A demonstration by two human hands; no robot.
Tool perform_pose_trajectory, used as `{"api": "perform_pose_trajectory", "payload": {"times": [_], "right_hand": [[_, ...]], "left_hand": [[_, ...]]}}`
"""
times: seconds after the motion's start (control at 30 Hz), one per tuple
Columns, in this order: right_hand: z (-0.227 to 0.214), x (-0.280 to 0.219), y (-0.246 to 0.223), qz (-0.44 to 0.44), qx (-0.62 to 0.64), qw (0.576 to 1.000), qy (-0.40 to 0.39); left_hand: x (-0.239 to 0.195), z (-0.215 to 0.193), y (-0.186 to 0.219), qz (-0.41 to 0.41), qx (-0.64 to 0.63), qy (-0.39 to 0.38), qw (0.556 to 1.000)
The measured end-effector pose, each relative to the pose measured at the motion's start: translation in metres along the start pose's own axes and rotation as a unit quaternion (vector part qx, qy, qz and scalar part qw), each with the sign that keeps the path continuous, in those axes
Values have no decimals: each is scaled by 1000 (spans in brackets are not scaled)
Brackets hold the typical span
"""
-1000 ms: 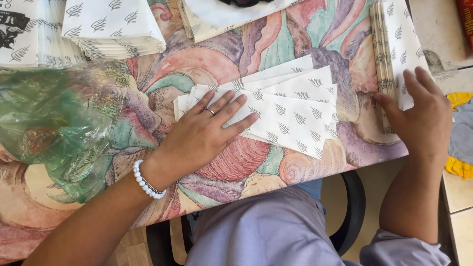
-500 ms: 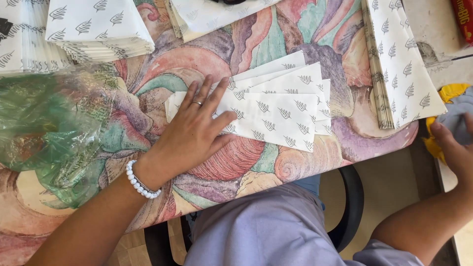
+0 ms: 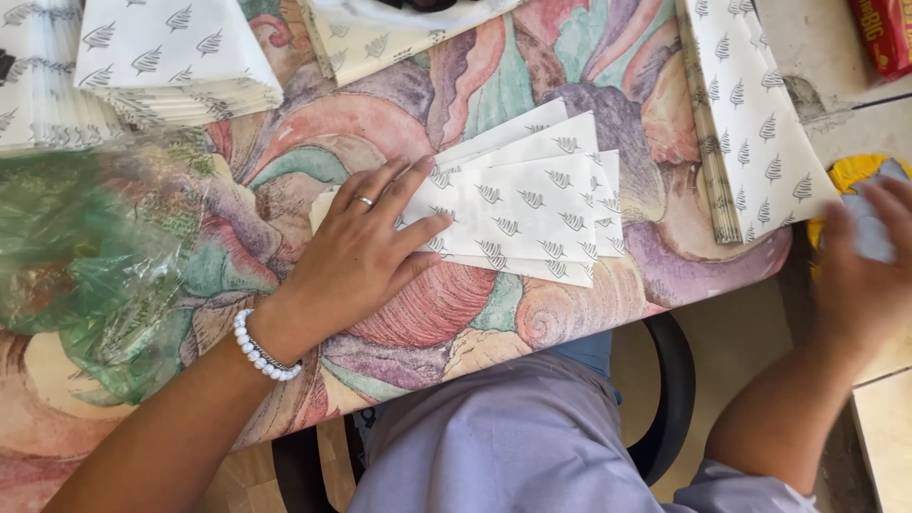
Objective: Folding paper wrappers into a specific shape and stacking them on a table.
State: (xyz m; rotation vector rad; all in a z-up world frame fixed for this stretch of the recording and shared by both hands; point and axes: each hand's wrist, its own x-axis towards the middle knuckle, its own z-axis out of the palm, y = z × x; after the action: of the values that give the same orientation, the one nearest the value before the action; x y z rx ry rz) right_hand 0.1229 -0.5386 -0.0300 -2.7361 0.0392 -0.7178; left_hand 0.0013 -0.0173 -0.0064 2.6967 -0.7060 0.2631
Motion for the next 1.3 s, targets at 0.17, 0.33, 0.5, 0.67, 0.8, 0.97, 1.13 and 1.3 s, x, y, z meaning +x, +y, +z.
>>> {"api": "perform_pose_trajectory", "payload": {"times": [0.17, 0.33, 0.5, 0.67, 0.8, 0.97, 1.13, 1.3], "right_hand": [[16, 14, -71, -270, 42, 961, -34], [26, 22, -68, -287, -28, 956, -52], [32, 31, -52, -214, -15, 975, -56], [3, 43, -52, -264, 53, 962, -42], [-48, 44, -88, -264, 143, 934, -194], [-84, 48, -177, -415, 173, 821, -353], [-40, 50, -224, -483, 189, 700, -491], [-21, 62, -248, -425, 257, 730, -469]], "left_hand": [[1, 2, 0, 8, -56, 9, 998], [0, 7, -2, 10, -36, 25, 999], [2, 5, 1, 3, -32, 27, 999], [3, 5, 2, 35, -21, 45, 998], [0, 3, -7, -54, -186, 19, 981], [-2, -14, -10, -109, -369, 87, 919], [-5, -9, -14, -74, -341, 85, 933], [-10, -4, -16, -71, -390, 41, 917]]}}
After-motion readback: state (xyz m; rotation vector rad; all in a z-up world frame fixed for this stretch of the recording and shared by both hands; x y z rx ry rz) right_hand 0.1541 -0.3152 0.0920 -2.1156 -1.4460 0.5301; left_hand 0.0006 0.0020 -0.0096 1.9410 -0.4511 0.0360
